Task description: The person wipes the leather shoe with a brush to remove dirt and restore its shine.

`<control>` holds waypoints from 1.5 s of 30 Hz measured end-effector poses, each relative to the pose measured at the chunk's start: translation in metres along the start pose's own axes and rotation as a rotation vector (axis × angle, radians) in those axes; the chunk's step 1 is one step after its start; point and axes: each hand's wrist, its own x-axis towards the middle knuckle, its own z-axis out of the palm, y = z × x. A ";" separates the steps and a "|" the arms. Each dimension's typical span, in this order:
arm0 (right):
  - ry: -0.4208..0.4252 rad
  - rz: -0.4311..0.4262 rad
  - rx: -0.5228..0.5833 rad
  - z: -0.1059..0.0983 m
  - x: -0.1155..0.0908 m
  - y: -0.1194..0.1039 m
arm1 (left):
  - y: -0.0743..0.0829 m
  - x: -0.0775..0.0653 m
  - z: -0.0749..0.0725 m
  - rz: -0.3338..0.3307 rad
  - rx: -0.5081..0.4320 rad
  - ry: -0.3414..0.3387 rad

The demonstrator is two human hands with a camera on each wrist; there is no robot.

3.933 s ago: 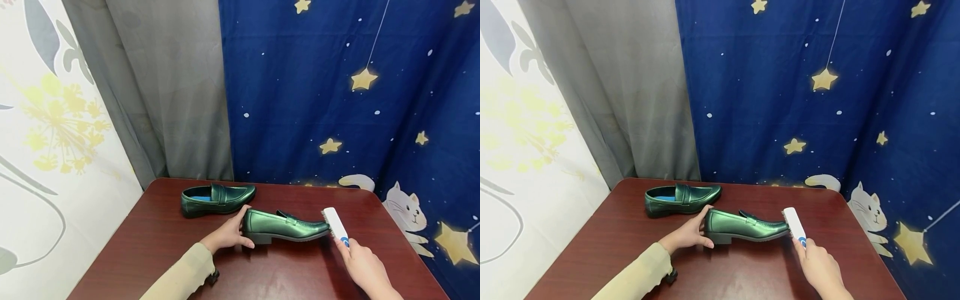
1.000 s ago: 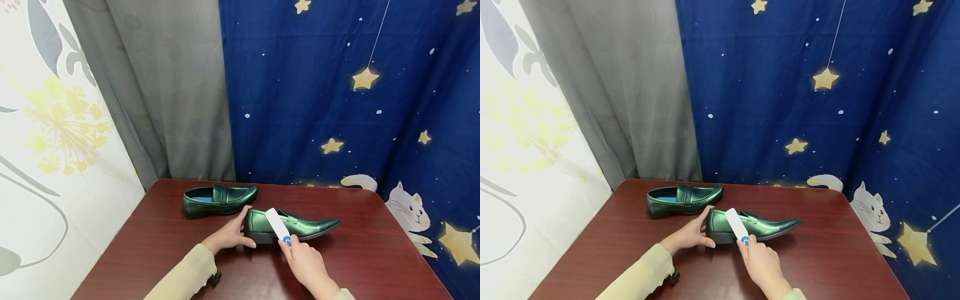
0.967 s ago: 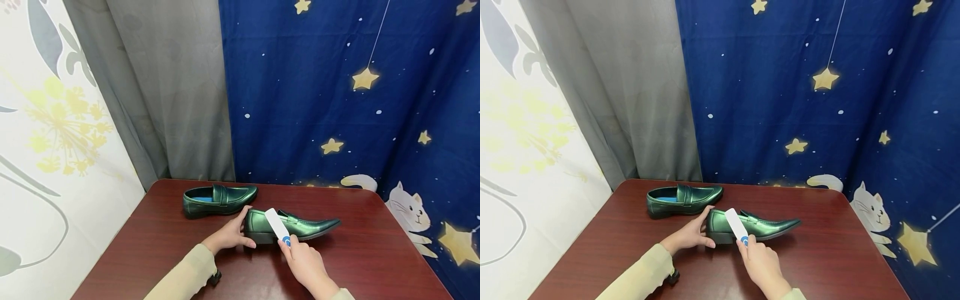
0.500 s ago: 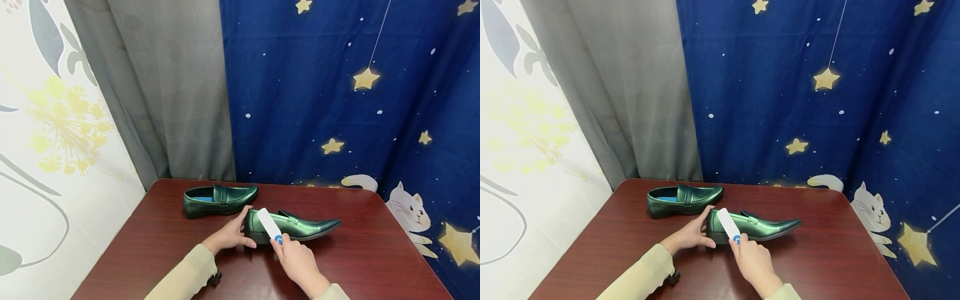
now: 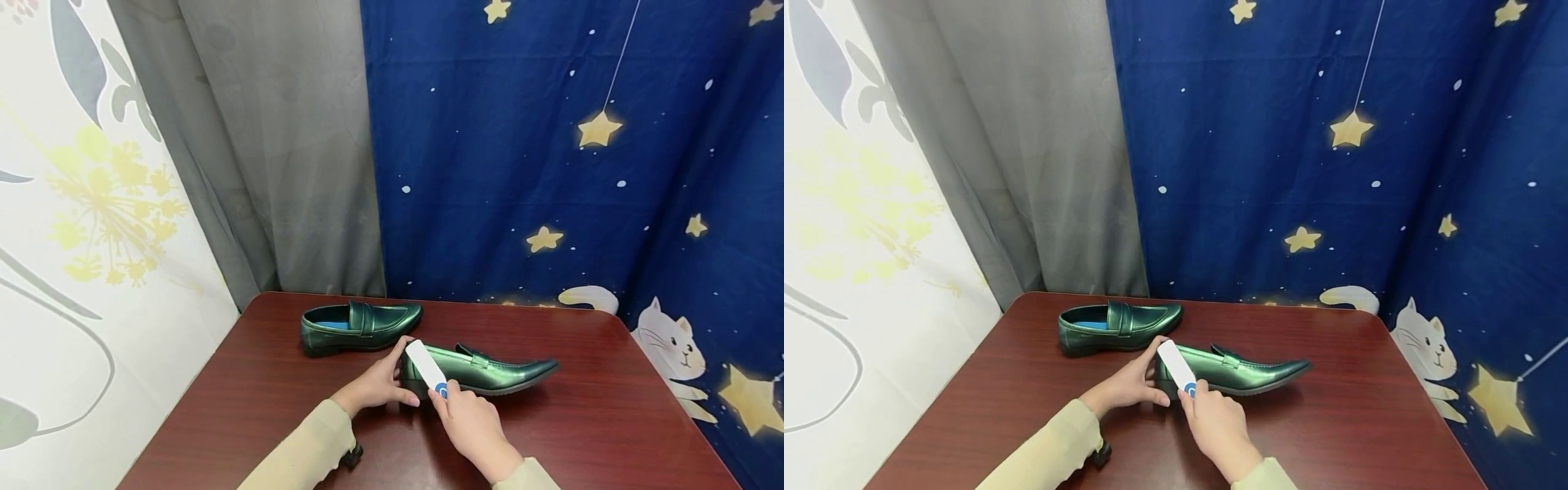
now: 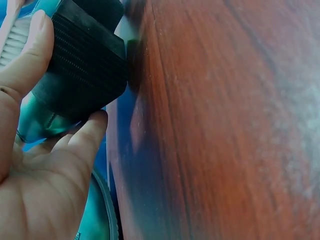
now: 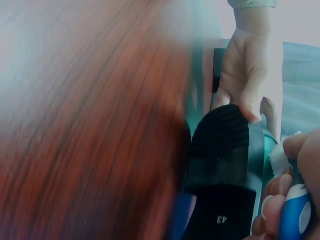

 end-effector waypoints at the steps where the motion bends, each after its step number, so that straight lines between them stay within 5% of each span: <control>1: 0.005 0.003 -0.006 0.001 0.000 -0.001 | 0.000 0.000 0.000 -0.003 0.003 0.000; 27: 0.069 -0.028 -0.008 0.006 0.003 -0.018 | 0.000 -0.003 -0.002 0.058 0.082 0.024; 45: 0.051 -0.016 -0.031 0.003 -0.001 -0.008 | 0.001 -0.002 -0.001 0.019 -0.018 0.019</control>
